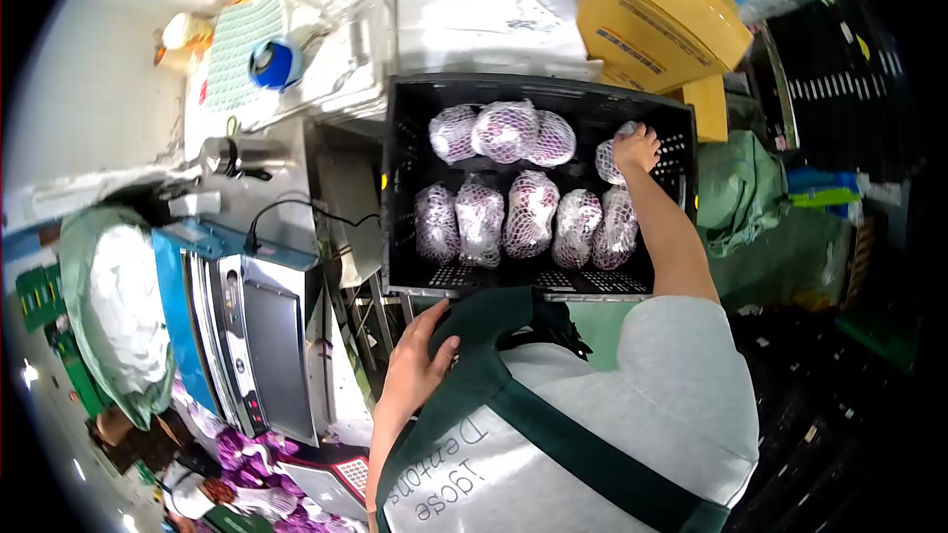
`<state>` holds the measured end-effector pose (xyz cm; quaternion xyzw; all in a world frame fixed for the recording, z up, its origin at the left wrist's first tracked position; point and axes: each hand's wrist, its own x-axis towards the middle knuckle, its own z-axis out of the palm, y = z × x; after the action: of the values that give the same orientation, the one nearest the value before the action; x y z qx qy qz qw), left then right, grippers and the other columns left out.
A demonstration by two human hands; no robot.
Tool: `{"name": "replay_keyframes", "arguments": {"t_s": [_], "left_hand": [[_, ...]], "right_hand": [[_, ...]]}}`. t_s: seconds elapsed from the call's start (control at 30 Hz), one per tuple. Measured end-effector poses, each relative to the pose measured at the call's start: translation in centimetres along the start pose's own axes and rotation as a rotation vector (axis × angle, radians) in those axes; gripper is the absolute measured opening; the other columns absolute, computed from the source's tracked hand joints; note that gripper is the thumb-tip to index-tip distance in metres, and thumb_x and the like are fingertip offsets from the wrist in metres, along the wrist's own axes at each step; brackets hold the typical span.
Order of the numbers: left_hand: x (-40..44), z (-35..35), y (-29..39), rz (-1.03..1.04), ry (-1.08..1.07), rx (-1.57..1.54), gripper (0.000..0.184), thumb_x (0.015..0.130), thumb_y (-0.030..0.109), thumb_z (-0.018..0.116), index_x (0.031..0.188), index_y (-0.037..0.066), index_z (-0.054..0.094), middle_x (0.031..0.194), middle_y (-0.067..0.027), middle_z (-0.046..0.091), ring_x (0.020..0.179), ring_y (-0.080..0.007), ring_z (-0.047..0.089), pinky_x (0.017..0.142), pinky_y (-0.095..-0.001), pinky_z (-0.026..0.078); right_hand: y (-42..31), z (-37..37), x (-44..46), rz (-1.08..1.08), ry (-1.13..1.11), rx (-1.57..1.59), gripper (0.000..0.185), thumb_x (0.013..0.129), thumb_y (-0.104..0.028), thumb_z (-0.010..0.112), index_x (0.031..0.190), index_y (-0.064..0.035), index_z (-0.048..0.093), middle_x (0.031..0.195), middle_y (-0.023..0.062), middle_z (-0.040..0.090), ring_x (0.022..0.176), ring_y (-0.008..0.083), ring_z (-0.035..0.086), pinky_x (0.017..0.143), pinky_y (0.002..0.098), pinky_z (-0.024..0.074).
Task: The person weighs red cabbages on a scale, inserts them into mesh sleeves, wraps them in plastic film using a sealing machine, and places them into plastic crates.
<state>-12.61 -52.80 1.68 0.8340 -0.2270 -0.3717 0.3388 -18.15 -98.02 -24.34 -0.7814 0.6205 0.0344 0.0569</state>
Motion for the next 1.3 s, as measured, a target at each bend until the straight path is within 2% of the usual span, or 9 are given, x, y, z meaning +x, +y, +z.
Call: {"name": "replay_keyframes", "arguments": {"t_s": [0.13, 0.3, 0.47, 0.53, 0.7, 0.83, 1.03, 1.17, 1.3], "left_hand": [[-4.1, -0.9, -2.6, -0.107, 0.157, -0.079, 0.047, 0.086, 0.014, 0.060, 0.131, 0.006, 0.047, 0.123, -0.0206, 0.054, 0.113, -0.0369, 0.053, 0.094, -0.0383, 0.042], [-11.6, -2.0, -8.6, -0.205, 0.374, -0.263, 0.046, 0.087, 0.009, 0.057, 0.131, 0.003, 0.046, 0.126, -0.0207, 0.053, 0.118, -0.0329, 0.052, 0.098, -0.0367, 0.040], [-22.5, -3.7, -14.9, -0.315, 0.583, -0.267, 0.044, 0.088, 0.004, 0.053, 0.131, -0.003, 0.045, 0.128, -0.0212, 0.053, 0.119, -0.0290, 0.051, 0.101, -0.0345, 0.036], [-27.0, -3.7, -18.5, -0.305, 0.690, -0.249, 0.044, 0.088, 0.003, 0.052, 0.132, -0.003, 0.044, 0.127, -0.0215, 0.053, 0.119, -0.0294, 0.051, 0.101, -0.0354, 0.037], [-37.6, -3.6, -25.3, -0.369, 0.957, -0.452, 0.042, 0.089, 0.007, 0.054, 0.130, -0.002, 0.047, 0.124, -0.0191, 0.056, 0.118, -0.0269, 0.053, 0.098, -0.0347, 0.040], [-46.0, -5.7, -27.7, -0.486, 1.184, -0.192, 0.043, 0.087, 0.016, 0.061, 0.126, 0.003, 0.052, 0.121, -0.0170, 0.059, 0.112, -0.0298, 0.056, 0.096, -0.0352, 0.042], [-53.5, -6.9, -35.4, -0.628, 1.330, -0.173, 0.049, 0.086, 0.024, 0.061, 0.128, 0.003, 0.048, 0.127, -0.0201, 0.053, 0.120, -0.0342, 0.048, 0.100, -0.0395, 0.038], [-57.2, -5.5, -43.0, -0.844, 1.595, -0.148, 0.064, 0.085, 0.029, 0.064, 0.135, 0.000, 0.038, 0.136, -0.0227, 0.043, 0.127, -0.0349, 0.041, 0.105, -0.0386, 0.033], [-61.7, -8.4, -50.4, -0.872, 1.876, -0.182, 0.075, 0.080, 0.026, 0.069, 0.136, -0.006, 0.030, 0.136, -0.0279, 0.036, 0.128, -0.0400, 0.036, 0.107, -0.0419, 0.029]], "right_hand": [[-2.7, 3.0, -6.6, -0.611, 0.321, 0.396, 0.053, 0.074, -0.016, 0.066, 0.123, -0.0075, 0.048, 0.126, 0.0151, 0.048, 0.119, 0.0338, 0.042, 0.099, 0.0454, 0.0340], [-11.0, -1.7, -25.5, -0.956, -0.033, 0.883, 0.043, 0.073, -0.002, 0.063, 0.114, -0.0045, 0.052, 0.116, 0.0161, 0.052, 0.112, 0.0347, 0.045, 0.098, 0.0416, 0.0341], [-15.1, -7.5, -42.9, -1.243, -0.357, 1.103, 0.035, 0.075, 0.000, 0.059, 0.109, -0.0053, 0.055, 0.112, 0.0133, 0.053, 0.108, 0.0317, 0.050, 0.095, 0.0392, 0.0392], [-15.8, -8.2, -48.5, -1.333, -0.567, 1.125, 0.032, 0.078, 0.000, 0.058, 0.109, -0.0058, 0.057, 0.113, 0.0119, 0.053, 0.106, 0.0259, 0.053, 0.085, 0.0350, 0.0454], [-16.0, -8.7, -60.8, -1.482, -1.219, 0.870, 0.018, 0.086, -0.010, 0.058, 0.101, -0.0014, 0.060, 0.086, 0.0109, 0.063, 0.074, 0.0204, 0.061, 0.069, 0.0303, 0.0487], [-15.8, -10.7, -68.1, -1.608, -1.621, 0.503, 0.020, 0.089, -0.012, 0.058, 0.106, -0.0021, 0.062, 0.094, 0.0081, 0.066, 0.087, 0.0139, 0.063, 0.077, 0.0262, 0.0491], [-19.5, -11.3, -74.4, -1.772, -1.574, 0.243, 0.022, 0.085, -0.002, 0.056, 0.106, 0.0011, 0.060, 0.093, 0.0106, 0.067, 0.084, 0.0141, 0.063, 0.078, 0.0255, 0.0480], [-21.6, -12.2, -79.1, -1.954, -1.578, 0.099, 0.021, 0.083, 0.000, 0.060, 0.104, 0.0001, 0.061, 0.089, 0.0077, 0.065, 0.077, 0.0115, 0.062, 0.072, 0.0223, 0.0480], [-22.5, -12.2, -82.3, -1.917, -1.635, -0.001, 0.022, 0.083, 0.000, 0.060, 0.105, 0.0003, 0.060, 0.089, 0.0081, 0.065, 0.080, 0.0128, 0.063, 0.071, 0.0231, 0.0482]]}}
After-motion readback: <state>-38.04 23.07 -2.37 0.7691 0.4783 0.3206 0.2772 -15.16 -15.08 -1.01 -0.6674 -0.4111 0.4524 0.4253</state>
